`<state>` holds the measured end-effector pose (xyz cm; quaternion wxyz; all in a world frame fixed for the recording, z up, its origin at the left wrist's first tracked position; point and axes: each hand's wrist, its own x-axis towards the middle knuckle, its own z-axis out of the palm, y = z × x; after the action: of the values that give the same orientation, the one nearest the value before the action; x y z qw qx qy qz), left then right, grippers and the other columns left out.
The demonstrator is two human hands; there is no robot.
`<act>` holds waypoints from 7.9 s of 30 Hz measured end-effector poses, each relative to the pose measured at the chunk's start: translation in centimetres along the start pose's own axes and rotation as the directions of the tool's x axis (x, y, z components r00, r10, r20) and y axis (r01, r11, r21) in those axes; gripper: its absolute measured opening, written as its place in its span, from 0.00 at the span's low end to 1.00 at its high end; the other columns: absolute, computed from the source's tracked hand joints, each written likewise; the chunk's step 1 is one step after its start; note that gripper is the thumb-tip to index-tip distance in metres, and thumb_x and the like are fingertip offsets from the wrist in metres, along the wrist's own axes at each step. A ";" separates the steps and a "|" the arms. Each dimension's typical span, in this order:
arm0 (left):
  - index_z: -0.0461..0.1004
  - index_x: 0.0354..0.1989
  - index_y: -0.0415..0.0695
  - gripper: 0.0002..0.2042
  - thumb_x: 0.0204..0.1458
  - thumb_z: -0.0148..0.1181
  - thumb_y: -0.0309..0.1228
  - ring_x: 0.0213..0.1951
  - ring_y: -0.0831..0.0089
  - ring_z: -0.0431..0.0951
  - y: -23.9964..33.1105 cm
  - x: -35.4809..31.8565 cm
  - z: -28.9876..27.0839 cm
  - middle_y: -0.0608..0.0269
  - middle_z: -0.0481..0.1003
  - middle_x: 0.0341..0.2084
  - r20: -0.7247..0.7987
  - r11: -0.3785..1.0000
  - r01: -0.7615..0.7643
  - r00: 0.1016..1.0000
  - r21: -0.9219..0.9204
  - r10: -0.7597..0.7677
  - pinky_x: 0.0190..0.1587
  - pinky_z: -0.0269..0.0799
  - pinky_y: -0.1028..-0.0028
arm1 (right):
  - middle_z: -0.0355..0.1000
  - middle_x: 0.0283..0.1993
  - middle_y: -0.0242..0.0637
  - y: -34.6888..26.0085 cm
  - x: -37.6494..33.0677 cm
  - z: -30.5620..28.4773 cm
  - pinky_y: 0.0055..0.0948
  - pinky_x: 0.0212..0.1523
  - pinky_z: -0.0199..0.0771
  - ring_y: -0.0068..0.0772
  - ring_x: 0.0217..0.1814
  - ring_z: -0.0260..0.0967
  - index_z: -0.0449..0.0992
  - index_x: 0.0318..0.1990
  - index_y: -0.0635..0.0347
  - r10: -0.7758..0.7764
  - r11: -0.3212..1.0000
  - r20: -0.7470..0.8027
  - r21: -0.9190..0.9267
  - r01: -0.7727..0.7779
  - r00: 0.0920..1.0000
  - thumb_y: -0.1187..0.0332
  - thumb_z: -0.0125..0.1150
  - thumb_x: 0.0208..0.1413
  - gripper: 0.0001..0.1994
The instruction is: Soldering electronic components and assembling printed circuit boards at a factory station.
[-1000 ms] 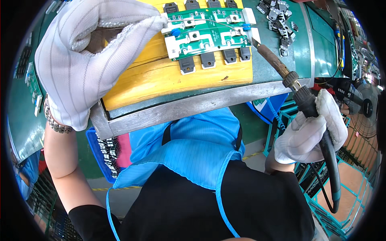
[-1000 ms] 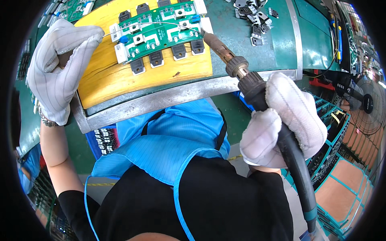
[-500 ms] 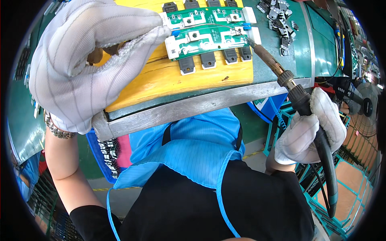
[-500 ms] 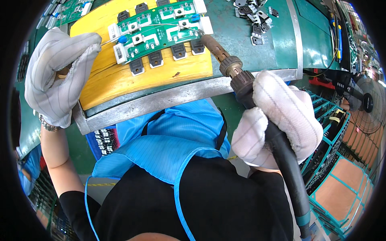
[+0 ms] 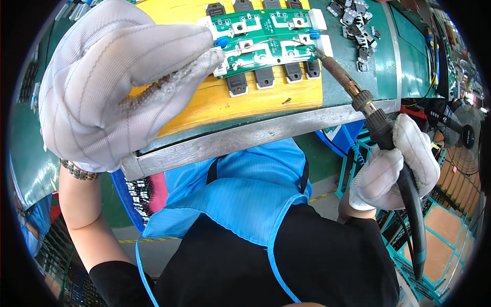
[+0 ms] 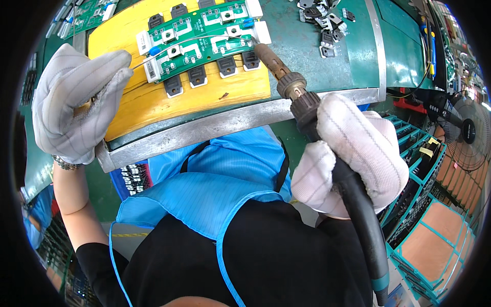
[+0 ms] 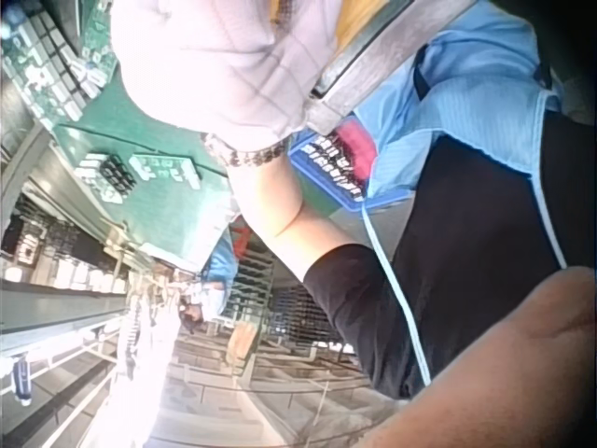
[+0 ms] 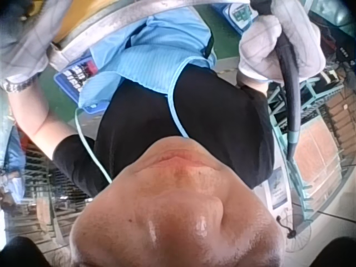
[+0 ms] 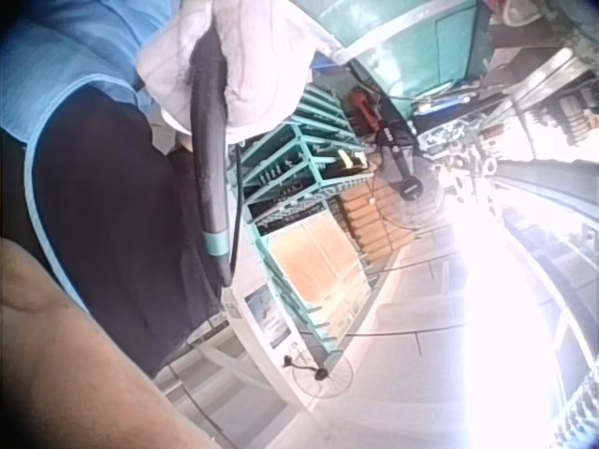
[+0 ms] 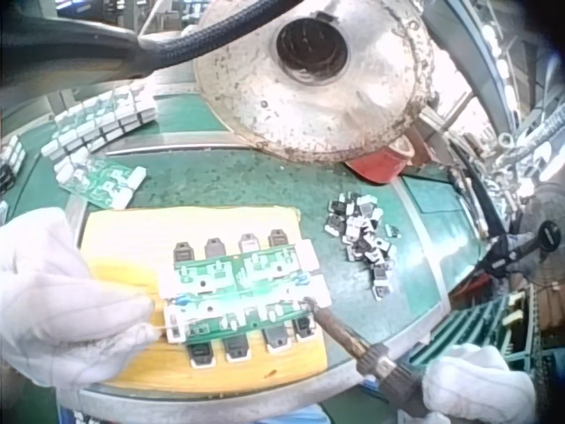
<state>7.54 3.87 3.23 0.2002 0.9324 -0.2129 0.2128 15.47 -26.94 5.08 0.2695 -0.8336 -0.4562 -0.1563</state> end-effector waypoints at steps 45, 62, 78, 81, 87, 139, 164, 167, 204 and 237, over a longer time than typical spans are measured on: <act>0.76 0.35 0.38 0.11 0.42 0.69 0.18 0.28 0.69 0.75 -0.2 0.8 1.6 0.57 0.81 0.33 -0.060 0.998 -0.045 0.997 0.038 0.047 0.32 0.70 0.72 | 0.72 0.26 0.50 -0.2 -0.4 1.0 0.31 0.32 0.70 0.36 0.28 0.70 0.73 0.29 0.72 0.056 0.998 -0.139 0.004 -0.056 0.989 0.58 0.61 0.53 0.20; 0.77 0.35 0.39 0.11 0.42 0.69 0.17 0.26 0.68 0.74 0.1 0.8 1.3 0.56 0.81 0.31 -0.017 0.998 -0.048 0.999 0.032 0.049 0.29 0.68 0.73 | 0.76 0.29 0.45 1.0 -2.1 2.8 0.28 0.38 0.74 0.37 0.32 0.76 0.78 0.28 0.69 0.378 0.923 -0.361 0.214 -0.319 0.852 0.57 0.59 0.48 0.18; 0.79 0.35 0.41 0.12 0.40 0.70 0.18 0.27 0.69 0.75 0.1 0.3 1.6 0.60 0.81 0.32 -0.005 1.000 -0.013 1.000 0.017 0.013 0.32 0.70 0.72 | 0.76 0.27 0.43 1.1 -1.9 2.5 0.26 0.36 0.73 0.36 0.30 0.76 0.77 0.27 0.67 0.356 0.928 -0.257 0.214 -0.306 0.899 0.63 0.57 0.43 0.13; 0.79 0.36 0.41 0.12 0.40 0.70 0.18 0.27 0.69 0.75 0.0 0.9 1.5 0.60 0.81 0.32 0.048 0.999 -0.036 0.998 0.032 0.035 0.31 0.69 0.72 | 0.75 0.27 0.40 1.2 -1.6 1.6 0.25 0.35 0.73 0.36 0.30 0.76 0.76 0.25 0.65 0.232 0.971 -0.196 0.098 -0.217 0.953 0.64 0.57 0.43 0.11; 0.79 0.36 0.41 0.13 0.39 0.70 0.17 0.26 0.69 0.74 -0.1 0.5 1.7 0.61 0.81 0.33 -0.030 0.999 -0.041 0.999 0.003 0.041 0.30 0.69 0.72 | 0.72 0.35 0.51 1.0 -1.9 1.0 0.33 0.38 0.73 0.36 0.33 0.71 0.71 0.39 0.71 0.172 0.983 -0.090 0.071 -0.166 0.981 0.57 0.55 0.59 0.19; 0.71 0.34 0.49 0.15 0.37 0.67 0.33 0.39 0.66 0.77 2.5 1.6 3.8 0.65 0.78 0.48 0.136 0.976 -0.214 0.966 -0.043 0.218 0.40 0.68 0.69 | 0.70 0.40 0.53 0.7 -2.1 3.7 0.21 0.26 0.70 0.23 0.23 0.63 0.68 0.45 0.75 0.483 0.871 -0.534 0.211 -0.444 0.694 0.63 0.42 0.63 0.18; 0.74 0.31 0.42 0.07 0.44 0.63 0.24 0.35 0.62 0.78 1.0 2.0 1.0 0.55 0.79 0.38 0.133 0.984 -0.122 0.981 -0.134 0.139 0.39 0.68 0.66 | 0.72 0.46 0.54 2.8 -4.1 2.8 0.37 0.51 0.72 0.39 0.43 0.73 0.70 0.43 0.72 0.514 0.827 -0.355 0.448 -0.340 0.781 0.58 0.47 0.63 0.19; 0.75 0.33 0.35 0.03 0.52 0.57 0.22 0.29 0.61 0.74 -0.1 1.1 0.8 0.53 0.77 0.29 -0.143 0.994 -0.103 0.984 0.036 0.107 0.33 0.68 0.66 | 0.72 0.47 0.54 3.0 -4.4 3.1 0.38 0.51 0.72 0.38 0.42 0.74 0.70 0.44 0.71 0.546 0.782 -0.333 0.532 -0.325 0.769 0.57 0.46 0.64 0.20; 0.77 0.33 0.43 0.10 0.42 0.60 0.31 0.20 0.73 0.73 1.1 0.5 2.5 0.66 0.80 0.44 0.311 0.974 -0.209 0.924 -0.083 0.225 0.21 0.65 0.73 | 0.79 0.42 0.35 1.2 -0.6 7.5 0.26 0.41 0.73 0.32 0.35 0.72 0.78 0.42 0.64 0.094 0.868 -0.040 0.493 -0.062 0.995 0.81 0.59 0.39 0.17; 0.78 0.33 0.42 0.08 0.43 0.64 0.20 0.26 0.66 0.74 -0.3 0.7 1.4 0.61 0.80 0.31 -0.079 1.000 0.029 0.996 -0.013 -0.030 0.32 0.71 0.70 | 0.67 0.46 0.42 2.3 -3.3 5.9 0.22 0.44 0.70 0.25 0.42 0.66 0.69 0.45 0.70 0.716 0.661 -0.268 0.560 -0.500 0.645 0.70 0.48 0.60 0.11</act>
<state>8.71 3.24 2.36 0.2172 0.9250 -0.1925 0.2453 15.73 -26.72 -2.09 0.5871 -0.7925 -0.0828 -0.1425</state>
